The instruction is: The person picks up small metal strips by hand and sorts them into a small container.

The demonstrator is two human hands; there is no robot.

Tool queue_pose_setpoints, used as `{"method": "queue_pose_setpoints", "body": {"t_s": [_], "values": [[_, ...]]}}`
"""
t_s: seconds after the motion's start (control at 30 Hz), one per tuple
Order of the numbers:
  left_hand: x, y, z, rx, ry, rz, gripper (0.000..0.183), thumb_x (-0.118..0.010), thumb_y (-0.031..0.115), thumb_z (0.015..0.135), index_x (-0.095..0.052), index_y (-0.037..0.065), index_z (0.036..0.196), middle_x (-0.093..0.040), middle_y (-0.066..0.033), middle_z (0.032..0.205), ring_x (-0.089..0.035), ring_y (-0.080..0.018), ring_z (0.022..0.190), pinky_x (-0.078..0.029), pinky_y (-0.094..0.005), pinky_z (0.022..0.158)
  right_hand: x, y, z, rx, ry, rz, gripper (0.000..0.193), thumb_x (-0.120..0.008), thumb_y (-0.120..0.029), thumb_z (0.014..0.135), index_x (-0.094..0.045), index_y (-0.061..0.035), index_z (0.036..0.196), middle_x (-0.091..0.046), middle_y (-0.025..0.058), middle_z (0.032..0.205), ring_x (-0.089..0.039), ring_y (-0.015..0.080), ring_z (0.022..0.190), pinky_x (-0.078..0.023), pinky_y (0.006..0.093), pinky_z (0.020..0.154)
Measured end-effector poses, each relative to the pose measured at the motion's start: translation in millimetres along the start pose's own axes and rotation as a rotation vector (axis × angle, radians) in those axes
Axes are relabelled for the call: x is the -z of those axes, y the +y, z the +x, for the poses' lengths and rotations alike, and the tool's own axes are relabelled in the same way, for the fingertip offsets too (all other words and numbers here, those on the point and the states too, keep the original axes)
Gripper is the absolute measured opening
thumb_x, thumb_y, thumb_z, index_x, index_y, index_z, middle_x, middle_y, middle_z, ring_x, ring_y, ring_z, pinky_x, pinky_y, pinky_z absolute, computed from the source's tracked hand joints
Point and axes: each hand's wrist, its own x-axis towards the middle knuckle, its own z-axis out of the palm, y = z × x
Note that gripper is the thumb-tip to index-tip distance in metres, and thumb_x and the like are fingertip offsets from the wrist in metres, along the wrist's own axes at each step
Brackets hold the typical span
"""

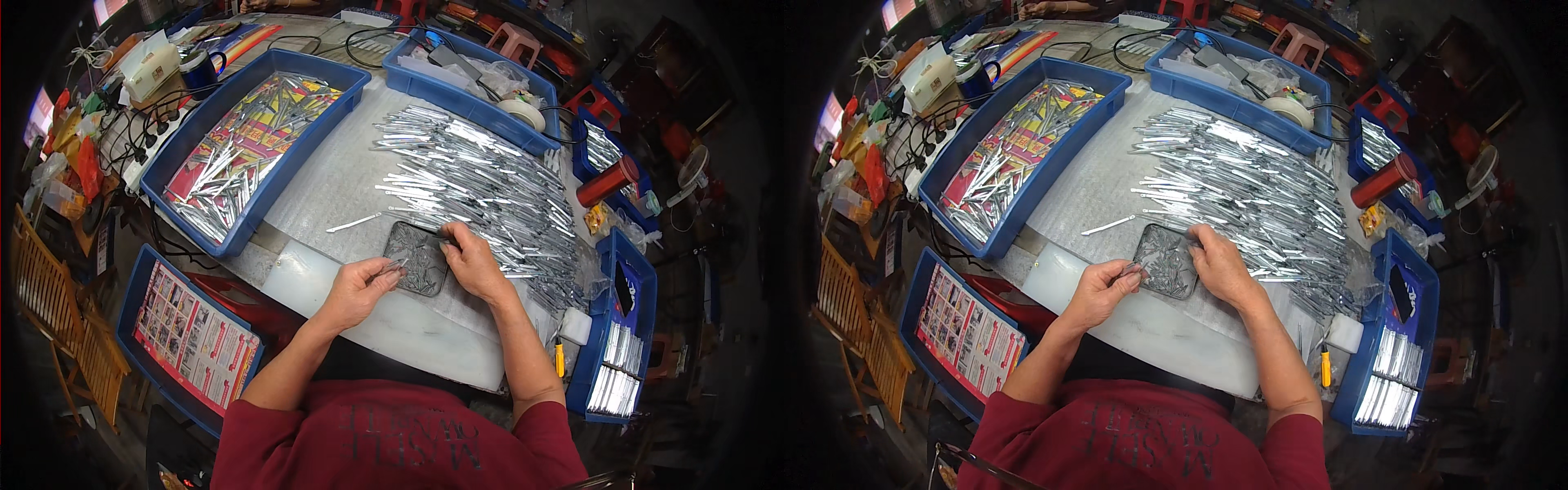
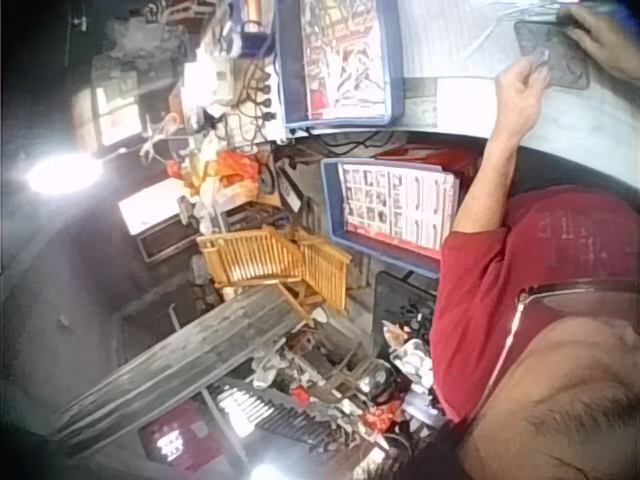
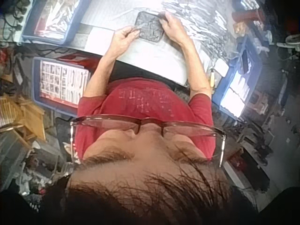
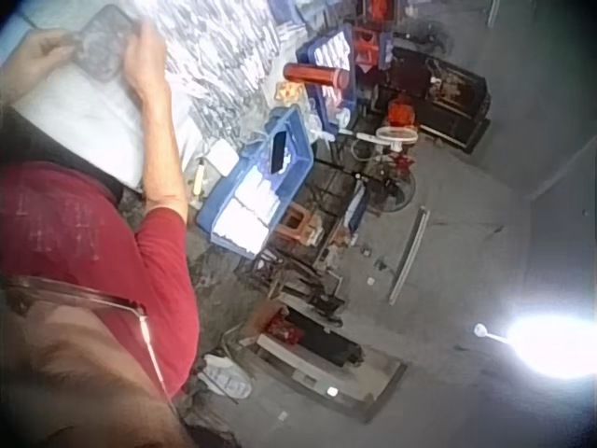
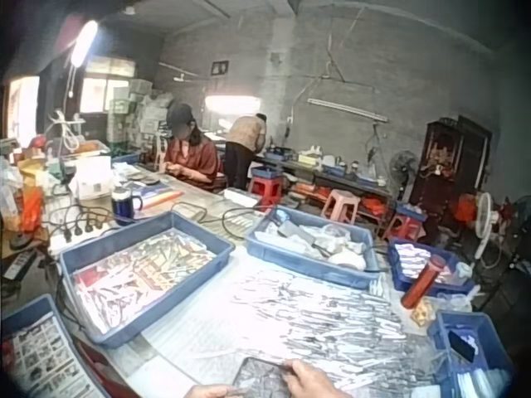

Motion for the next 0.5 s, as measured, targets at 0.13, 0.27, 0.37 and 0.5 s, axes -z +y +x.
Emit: {"method": "queue_pose_setpoints", "body": {"t_s": [0.13, 0.27, 0.37, 0.5], "values": [[-2, 1, 8, 0.013, -0.016, 0.057, 0.016, -0.053, 0.011, 0.084, -0.059, -0.003, 0.09, -0.052, 0.0023, 0.071, -0.044, -0.0046, 0.066, -0.038, -0.019, 0.061, 3, 5, -1, 0.058, -0.03, 0.03, 0.018, -0.05, -0.004, 0.078, -0.056, 0.0002, 0.094, -0.059, 0.0162, 0.085, -0.057, 0.0224, 0.076, -0.044, 0.0295, 0.068], [-2, -1, 14, 0.017, -0.035, 0.118, 0.017, -0.054, 0.011, 0.084, -0.06, -0.003, 0.09, -0.053, 0.0023, 0.072, -0.045, -0.0045, 0.067, -0.038, -0.0191, 0.061, 0, 5, -3, -0.158, -0.063, 0.324, 0.015, -0.053, -0.006, 0.079, -0.056, 0.0011, 0.092, -0.056, 0.0032, 0.077, -0.048, 0.0051, 0.068, -0.039, 0.0188, 0.06], [-3, -5, 17, 0.019, -0.05, 0.11, 0.017, -0.054, 0.011, 0.084, -0.06, -0.003, 0.091, -0.054, 0.002, 0.073, -0.045, -0.0046, 0.067, -0.038, -0.0191, 0.061, -3, 1, -7, -0.108, -0.042, 0.663, 0.014, -0.054, -0.008, 0.082, -0.054, 0.0026, 0.09, -0.053, -0.0011, 0.075, -0.045, 0.0042, 0.066, -0.038, 0.0182, 0.058], [-5, -9, 19, -0.006, -0.068, 0.146, 0.017, -0.053, 0.012, 0.084, -0.059, -0.002, 0.091, -0.056, -0.0002, 0.071, -0.046, -0.005, 0.067, -0.04, -0.0215, 0.06, -3, -10, -10, -0.123, -0.066, 0.711, 0.015, -0.055, -0.011, 0.083, -0.053, 0.003, 0.09, -0.05, -0.003, 0.074, -0.043, 0.003, 0.066, -0.037, 0.0175, 0.057]]}}
